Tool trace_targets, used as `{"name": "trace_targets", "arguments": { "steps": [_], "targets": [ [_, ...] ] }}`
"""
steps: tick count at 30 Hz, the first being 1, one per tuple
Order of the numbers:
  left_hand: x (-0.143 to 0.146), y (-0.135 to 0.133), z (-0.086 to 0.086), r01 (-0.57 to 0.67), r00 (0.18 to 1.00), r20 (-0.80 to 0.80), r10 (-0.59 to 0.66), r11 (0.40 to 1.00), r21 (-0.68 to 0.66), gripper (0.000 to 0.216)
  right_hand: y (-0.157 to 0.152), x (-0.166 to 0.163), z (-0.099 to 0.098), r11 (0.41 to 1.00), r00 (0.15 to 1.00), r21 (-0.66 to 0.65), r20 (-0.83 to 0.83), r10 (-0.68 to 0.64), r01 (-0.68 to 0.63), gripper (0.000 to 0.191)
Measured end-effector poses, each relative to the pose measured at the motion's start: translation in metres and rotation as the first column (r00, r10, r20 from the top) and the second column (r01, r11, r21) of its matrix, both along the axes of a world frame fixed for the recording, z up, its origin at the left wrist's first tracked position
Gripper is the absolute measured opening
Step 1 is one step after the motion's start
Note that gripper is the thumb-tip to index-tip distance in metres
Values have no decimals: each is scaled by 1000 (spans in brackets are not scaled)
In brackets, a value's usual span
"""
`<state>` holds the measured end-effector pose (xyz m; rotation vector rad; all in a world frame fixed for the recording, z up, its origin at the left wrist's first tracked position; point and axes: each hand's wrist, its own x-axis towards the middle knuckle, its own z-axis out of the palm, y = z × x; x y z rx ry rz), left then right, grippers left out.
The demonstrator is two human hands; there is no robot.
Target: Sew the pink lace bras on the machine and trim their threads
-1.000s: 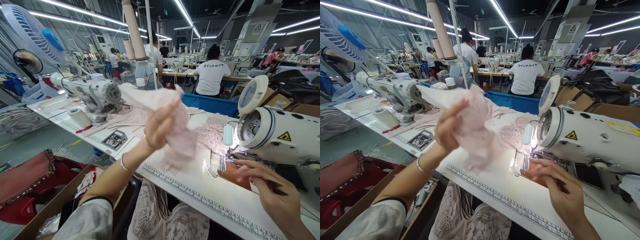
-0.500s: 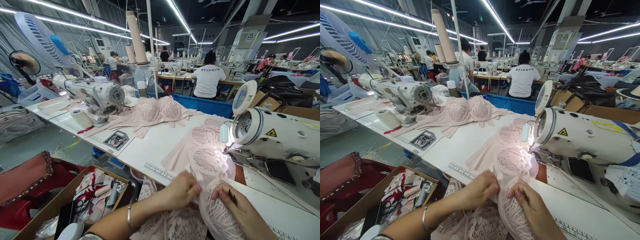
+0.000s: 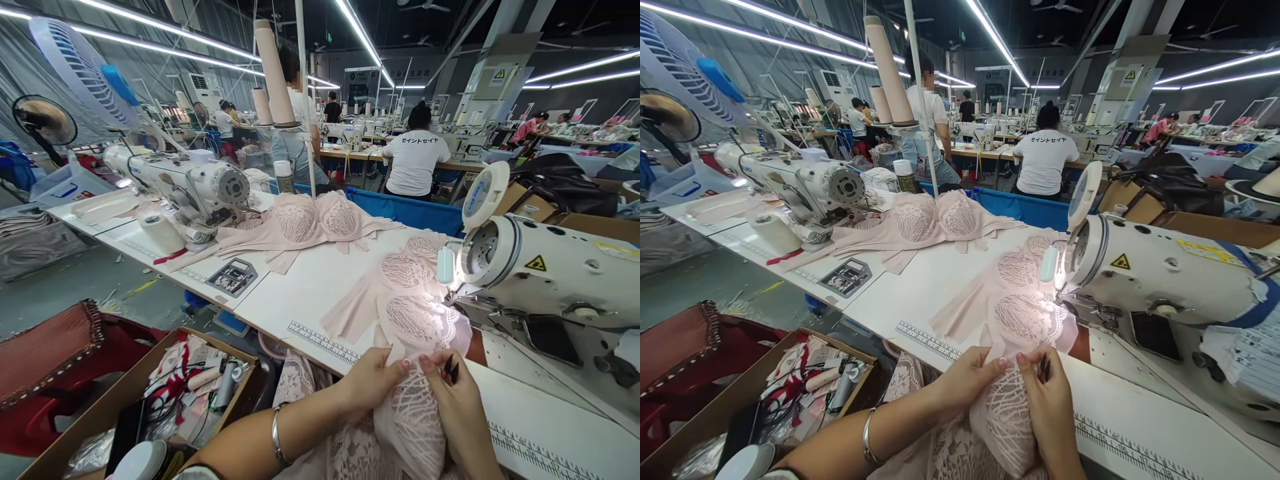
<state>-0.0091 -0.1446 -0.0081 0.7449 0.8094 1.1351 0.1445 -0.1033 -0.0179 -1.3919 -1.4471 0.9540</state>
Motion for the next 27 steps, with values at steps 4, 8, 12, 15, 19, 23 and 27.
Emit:
{"name": "trace_targets", "arguments": {
  "steps": [4, 8, 12, 15, 19, 23, 27],
  "targets": [
    [3, 4, -8, -112, 991, -65, 113, 994, 19, 61, 3, 2, -1, 998, 999, -39, 6, -49, 49, 47],
    [-5, 10, -6, 82, 936, -351, -17, 982, 173, 65, 6, 5, -1, 991, 988, -37, 80, 130, -127, 47],
    [-13, 15, -1, 263, 755, -652, -70, 943, 203, 58, 11, 7, 6, 940, 930, -73, 137, 340, -333, 50],
    [-9, 12, -2, 285, 682, -727, -82, 945, 160, 49, 15, 8, 13, 886, 888, -174, 92, 450, -431, 47],
    [9, 3, -9, 37, 683, -729, 31, 996, 76, 50, 23, 1, 13, 908, 875, -128, 243, 418, -398, 46],
    [25, -6, -12, -226, 867, -428, 255, 967, 119, 58, 26, -11, 8, 934, 906, 172, 349, 240, -314, 33],
    [19, -4, -2, -146, 987, 56, 153, 982, -116, 73, 24, -12, 9, 953, 949, -24, 90, 302, -301, 37]
  ]
}}
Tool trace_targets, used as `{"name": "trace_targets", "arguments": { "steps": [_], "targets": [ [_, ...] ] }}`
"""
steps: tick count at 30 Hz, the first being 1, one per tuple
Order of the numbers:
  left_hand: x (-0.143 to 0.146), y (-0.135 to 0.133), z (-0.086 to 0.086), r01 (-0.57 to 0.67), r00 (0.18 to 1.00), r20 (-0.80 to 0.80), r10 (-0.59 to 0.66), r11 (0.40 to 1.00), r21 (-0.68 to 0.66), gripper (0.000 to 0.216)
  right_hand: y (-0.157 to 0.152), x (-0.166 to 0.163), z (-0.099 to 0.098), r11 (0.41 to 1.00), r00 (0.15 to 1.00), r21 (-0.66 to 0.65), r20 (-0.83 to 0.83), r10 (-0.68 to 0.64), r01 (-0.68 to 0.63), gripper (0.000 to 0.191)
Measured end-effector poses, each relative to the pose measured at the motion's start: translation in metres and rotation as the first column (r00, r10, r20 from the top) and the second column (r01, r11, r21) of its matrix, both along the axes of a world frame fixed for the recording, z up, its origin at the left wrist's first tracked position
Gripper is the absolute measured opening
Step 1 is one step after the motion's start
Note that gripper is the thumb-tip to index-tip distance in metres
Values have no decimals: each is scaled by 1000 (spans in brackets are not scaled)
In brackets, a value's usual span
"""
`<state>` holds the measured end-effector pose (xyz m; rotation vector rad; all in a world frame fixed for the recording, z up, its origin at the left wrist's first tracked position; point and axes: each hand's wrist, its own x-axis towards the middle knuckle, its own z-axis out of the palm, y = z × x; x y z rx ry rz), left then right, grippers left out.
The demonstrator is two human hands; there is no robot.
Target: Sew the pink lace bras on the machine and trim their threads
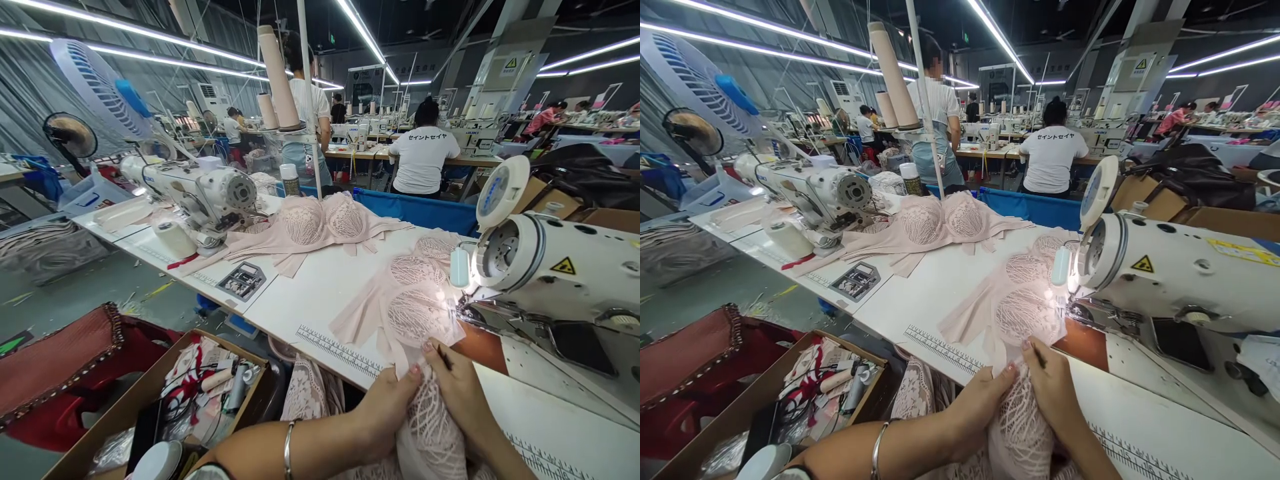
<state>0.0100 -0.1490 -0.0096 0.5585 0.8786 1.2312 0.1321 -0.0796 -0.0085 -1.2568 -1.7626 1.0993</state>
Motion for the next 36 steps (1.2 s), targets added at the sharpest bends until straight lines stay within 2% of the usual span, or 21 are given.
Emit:
{"name": "trace_targets", "arguments": {
  "steps": [2, 4, 7, 10, 13, 16, 17, 18, 19, 23, 25, 26, 27, 28, 29, 30, 31, 32, 33, 34, 36],
  "targets": [
    [-11, 10, 7, 58, 992, 115, -44, 990, -125, 79, 0, 6, 2, 978, 997, -208, -80, 17, -33, 39],
    [-21, 22, 10, -39, 999, 13, 42, 979, -200, 78, -1, 13, 3, 965, 993, -234, -26, 112, -115, 39],
    [-28, 36, 8, -222, 944, -267, 195, 972, -75, 75, -3, 19, 1, 967, 908, -22, 340, 246, -254, 39],
    [-25, 38, 0, -132, 902, -394, 176, 982, 135, 75, -10, 16, -3, 936, 721, 200, 689, 76, -289, 21],
    [-32, 39, 0, -47, 815, -554, 171, 972, 231, 67, -20, 6, 0, 922, 542, 221, 840, -15, -317, 11],
    [-58, 56, 7, 51, 584, -795, 164, 970, 237, 45, -26, -2, 11, 944, 500, 113, 864, 61, -311, 13],
    [-70, 65, 9, 78, 462, -870, 173, 969, 234, 48, -27, -3, 16, 954, 510, 72, 855, 91, -291, 15],
    [-83, 76, 11, 102, 301, -933, 196, 966, 236, 56, -27, -2, 19, 961, 528, 41, 841, 115, -274, 17],
    [-96, 88, 13, 55, 121, -967, 223, 971, 231, 63, -27, 0, 22, 966, 546, 21, 828, 127, -257, 18],
    [-133, 118, 15, -87, -22, -978, 208, 974, 210, 74, -25, 15, 25, 979, 611, -18, 779, 142, -204, 16],
    [-135, 117, 15, -135, -180, -938, 297, 937, 322, 70, -21, 24, 30, 974, 627, -45, 759, 177, -220, 17],
    [-130, 113, 15, -56, -244, -899, 363, 920, 387, 61, -17, 27, 36, 968, 630, -65, 748, 208, -243, 18],
    [-120, 109, 14, 122, -261, -861, 437, 900, 419, 50, -12, 32, 44, 956, 631, -92, 733, 255, -280, 19],
    [-107, 104, 13, 375, -214, -839, 501, 835, 403, 39, -6, 36, 54, 939, 628, -118, 715, 307, -324, 20],
    [-91, 101, 10, 639, -112, -847, 520, 690, 339, 32, 1, 42, 66, 913, 619, -150, 693, 370, -378, 20],
    [-73, 97, 7, 840, -12, -871, 491, 477, 258, 31, 9, 48, 78, 877, 601, -175, 667, 441, -448, 21],
    [-55, 95, 3, 934, 53, -888, 458, 293, 206, 32, 17, 55, 89, 850, 578, -176, 664, 475, -497, 25],
    [-38, 95, -1, 966, 81, -896, 436, 188, 179, 34, 26, 63, 98, 820, 535, -185, 676, 506, -541, 27],
    [-23, 95, -4, 972, 87, -898, 431, 161, 171, 37, 34, 71, 104, 806, 492, -177, 711, 502, -566, 28],
    [-12, 97, -7, 968, 83, -898, 432, 178, 176, 41, 42, 79, 105, 821, 466, -150, 760, 452, -552, 29],
    [1, 106, -10, 954, 86, -904, 419, 228, 196, 47, 54, 88, 96, 898, 406, -83, 871, 275, -431, 28]
  ]
}}
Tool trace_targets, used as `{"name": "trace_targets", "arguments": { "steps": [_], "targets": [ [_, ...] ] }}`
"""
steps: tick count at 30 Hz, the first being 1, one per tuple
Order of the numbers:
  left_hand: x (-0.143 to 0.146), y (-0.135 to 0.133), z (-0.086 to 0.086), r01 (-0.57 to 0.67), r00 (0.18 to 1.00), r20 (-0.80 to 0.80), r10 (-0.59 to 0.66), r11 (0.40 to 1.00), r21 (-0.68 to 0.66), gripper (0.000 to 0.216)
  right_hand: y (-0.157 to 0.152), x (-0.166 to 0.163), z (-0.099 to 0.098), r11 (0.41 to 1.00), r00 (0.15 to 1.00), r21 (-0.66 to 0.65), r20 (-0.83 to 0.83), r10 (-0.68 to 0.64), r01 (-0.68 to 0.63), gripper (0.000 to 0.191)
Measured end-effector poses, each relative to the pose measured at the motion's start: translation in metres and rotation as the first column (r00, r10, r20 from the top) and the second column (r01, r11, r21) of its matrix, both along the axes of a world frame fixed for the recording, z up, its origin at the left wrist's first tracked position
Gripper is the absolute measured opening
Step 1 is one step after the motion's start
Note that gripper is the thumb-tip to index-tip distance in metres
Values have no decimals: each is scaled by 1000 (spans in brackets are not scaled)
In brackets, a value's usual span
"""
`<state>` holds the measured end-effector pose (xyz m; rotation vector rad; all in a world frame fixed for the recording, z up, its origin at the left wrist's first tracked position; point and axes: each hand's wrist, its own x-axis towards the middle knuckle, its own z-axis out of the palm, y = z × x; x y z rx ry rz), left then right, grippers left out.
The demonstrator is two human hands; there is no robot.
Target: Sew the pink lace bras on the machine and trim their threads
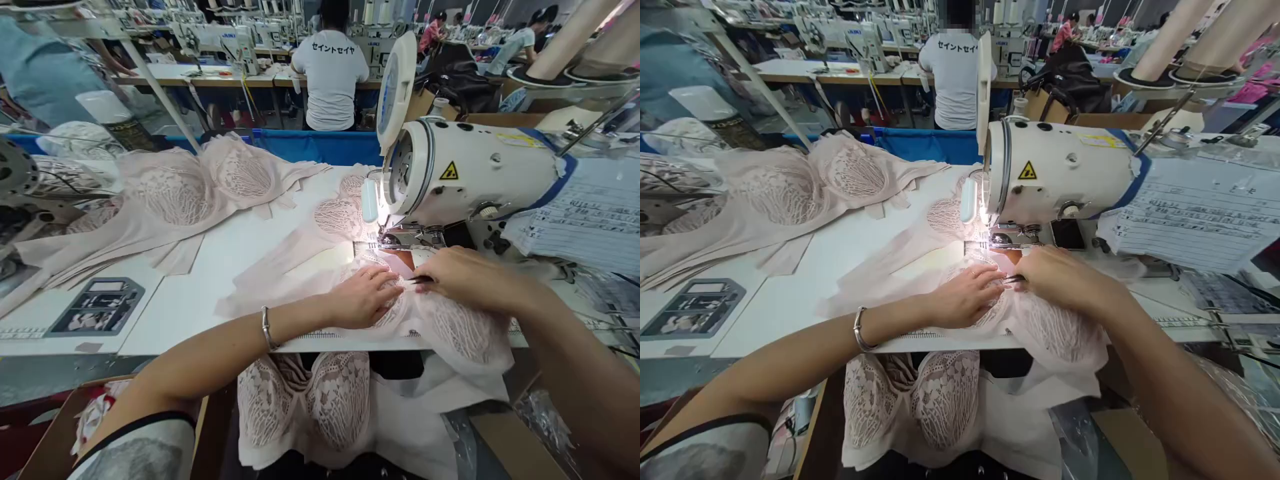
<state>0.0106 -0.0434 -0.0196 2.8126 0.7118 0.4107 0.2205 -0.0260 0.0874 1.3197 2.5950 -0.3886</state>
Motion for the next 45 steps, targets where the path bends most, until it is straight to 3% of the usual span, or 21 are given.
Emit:
{"name": "trace_targets", "arguments": {
  "steps": [2, 6, 8, 11, 13, 15, 18, 26, 35, 40, 45],
  "targets": [
    [0, 14, 1, 39, 998, 48, -36, 997, -66, 48, 9, 1, -22, 983, 991, 145, 45, -122, 115, 22],
    [-11, 43, 9, 126, 978, 202, -60, 936, -329, 35, 21, -15, -72, 872, 916, 300, -234, -327, 388, 14],
    [-10, 49, 9, 36, 972, 227, 60, 918, -394, 34, 24, -23, -87, 803, 837, 280, -338, -430, 526, 15],
    [-3, 44, 2, -226, 947, 176, 269, 946, -231, 24, 25, -27, -95, 774, 784, 236, -404, -472, 588, 22],
    [1, 34, -6, -314, 941, 124, 316, 949, -33, 31, 22, -26, -96, 782, 785, 229, -416, -460, 580, 25],
    [2, 25, -11, -296, 955, 61, 291, 947, 123, 43, 20, -25, -96, 794, 796, 236, -418, -439, 561, 25],
    [1, 18, -12, -255, 964, -13, 264, 940, 229, 49, 17, -24, -97, 801, 802, 249, -435, -410, 545, 22],
    [0, 24, -4, -186, 977, -63, 206, 954, 236, 55, 15, -22, -106, 816, 809, 270, -471, -351, 511, 9],
    [-4, 29, 5, -167, 978, -84, 188, 963, 210, 38, 14, -28, -109, 836, 932, 451, -315, -177, 311, 22],
    [-7, 32, 5, -182, 979, -66, 195, 970, 162, 48, 11, -25, -108, 838, 956, 499, -284, -81, 219, 33],
    [-9, 33, 2, -207, 975, -59, 216, 970, 131, 53, 8, -21, -108, 851, 965, 492, -253, -65, 186, 38]
  ]
}}
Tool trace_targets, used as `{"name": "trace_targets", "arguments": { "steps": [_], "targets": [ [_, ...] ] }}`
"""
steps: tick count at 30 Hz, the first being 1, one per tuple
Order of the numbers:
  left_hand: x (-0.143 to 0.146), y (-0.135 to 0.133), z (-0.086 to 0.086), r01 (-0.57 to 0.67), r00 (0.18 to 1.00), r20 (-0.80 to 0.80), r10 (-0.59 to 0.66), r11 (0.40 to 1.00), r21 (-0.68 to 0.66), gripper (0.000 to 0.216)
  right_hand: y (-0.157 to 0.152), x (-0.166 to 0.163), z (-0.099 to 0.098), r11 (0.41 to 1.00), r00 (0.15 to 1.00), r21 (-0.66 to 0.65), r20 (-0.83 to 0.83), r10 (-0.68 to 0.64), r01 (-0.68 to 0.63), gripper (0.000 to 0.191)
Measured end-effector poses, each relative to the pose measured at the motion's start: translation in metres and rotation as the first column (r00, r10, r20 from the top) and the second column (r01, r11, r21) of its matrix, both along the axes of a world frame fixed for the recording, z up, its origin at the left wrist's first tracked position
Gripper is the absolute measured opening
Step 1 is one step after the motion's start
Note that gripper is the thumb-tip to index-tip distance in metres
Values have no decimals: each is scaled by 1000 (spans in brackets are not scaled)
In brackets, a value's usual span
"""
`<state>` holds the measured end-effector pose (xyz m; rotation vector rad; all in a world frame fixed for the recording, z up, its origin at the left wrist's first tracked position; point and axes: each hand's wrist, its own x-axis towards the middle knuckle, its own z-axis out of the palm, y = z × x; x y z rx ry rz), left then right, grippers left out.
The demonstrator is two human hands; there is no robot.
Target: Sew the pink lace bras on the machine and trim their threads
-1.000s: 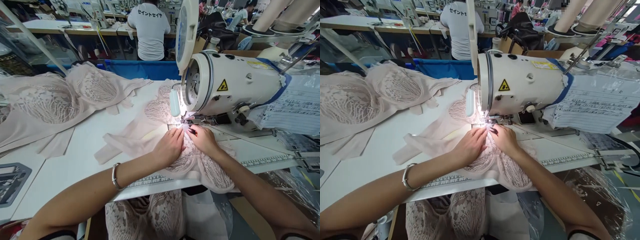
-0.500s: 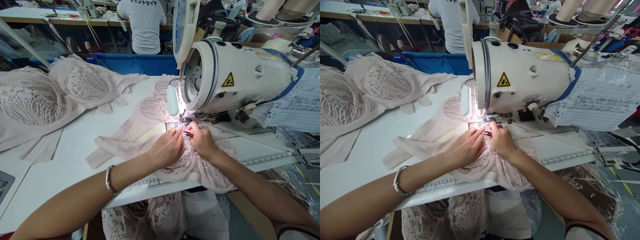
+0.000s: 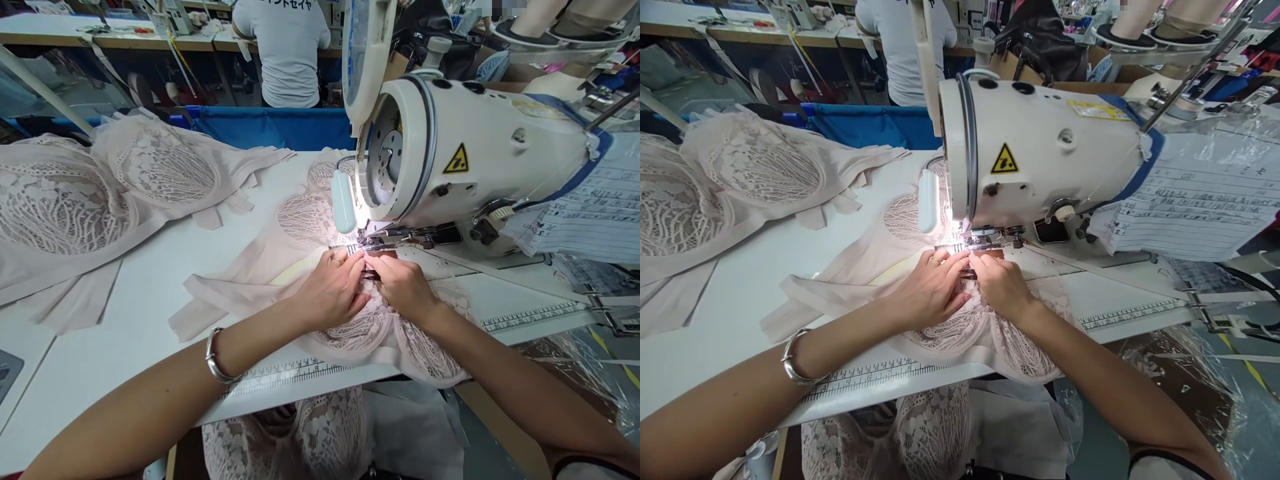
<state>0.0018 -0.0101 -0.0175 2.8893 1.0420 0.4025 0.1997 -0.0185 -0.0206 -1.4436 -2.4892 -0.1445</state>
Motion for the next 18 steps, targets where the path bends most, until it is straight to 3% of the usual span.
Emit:
{"name": "trace_targets", "arguments": {
  "steps": [9, 18],
  "targets": [
    [0, 0, 2, -45, 997, -55, 49, 997, 68, 58, 2, -2, 2, 999, 998, -9, 46, -34, 35, 40],
    [-1, 0, 5, -48, 995, -81, 50, 998, 28, 60, 2, -4, 6, 997, 997, -56, 64, -46, 50, 43]
  ]
}}
